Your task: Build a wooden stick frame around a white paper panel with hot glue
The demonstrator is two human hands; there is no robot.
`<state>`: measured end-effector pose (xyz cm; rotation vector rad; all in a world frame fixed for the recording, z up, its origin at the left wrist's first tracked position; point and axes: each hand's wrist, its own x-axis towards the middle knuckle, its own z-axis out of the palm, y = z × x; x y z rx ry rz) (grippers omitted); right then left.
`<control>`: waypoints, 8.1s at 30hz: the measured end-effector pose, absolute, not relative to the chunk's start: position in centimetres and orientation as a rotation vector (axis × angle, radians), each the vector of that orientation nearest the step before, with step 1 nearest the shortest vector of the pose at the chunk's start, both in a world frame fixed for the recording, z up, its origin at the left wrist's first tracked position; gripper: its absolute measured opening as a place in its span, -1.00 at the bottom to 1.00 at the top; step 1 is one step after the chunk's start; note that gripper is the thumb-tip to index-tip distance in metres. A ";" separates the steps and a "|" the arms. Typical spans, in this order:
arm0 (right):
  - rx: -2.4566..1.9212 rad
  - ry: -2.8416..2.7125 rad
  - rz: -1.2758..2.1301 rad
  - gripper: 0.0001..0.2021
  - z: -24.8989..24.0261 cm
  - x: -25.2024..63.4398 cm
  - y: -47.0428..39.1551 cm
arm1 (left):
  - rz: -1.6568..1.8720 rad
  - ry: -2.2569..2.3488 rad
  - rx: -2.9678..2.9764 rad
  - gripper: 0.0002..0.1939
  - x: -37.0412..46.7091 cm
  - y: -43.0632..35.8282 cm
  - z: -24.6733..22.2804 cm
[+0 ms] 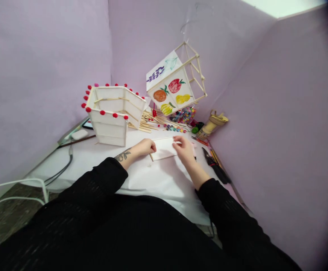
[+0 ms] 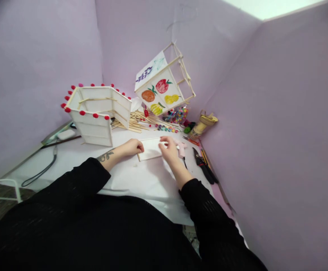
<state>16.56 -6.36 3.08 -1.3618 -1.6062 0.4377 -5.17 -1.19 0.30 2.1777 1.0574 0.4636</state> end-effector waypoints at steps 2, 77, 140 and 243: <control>-1.414 -1.150 0.365 -0.81 4.2 19.1 -5.6 | 0.457 1.083 2.181 -0.77 -5.2 -1.1 0.2; -0.707 -0.876 1.325 -0.57 2.7 12.5 -10.1 | 1.000 0.850 1.536 -0.82 -3.7 -5.3 5.1; -0.759 -1.112 0.928 -0.70 2.2 12.9 -10.3 | 1.214 0.857 1.991 -0.84 -2.7 -7.3 4.6; -1.297 -2.261 -0.064 -0.89 1.5 11.5 -11.6 | 0.981 0.950 1.661 -0.77 -3.6 -6.0 4.9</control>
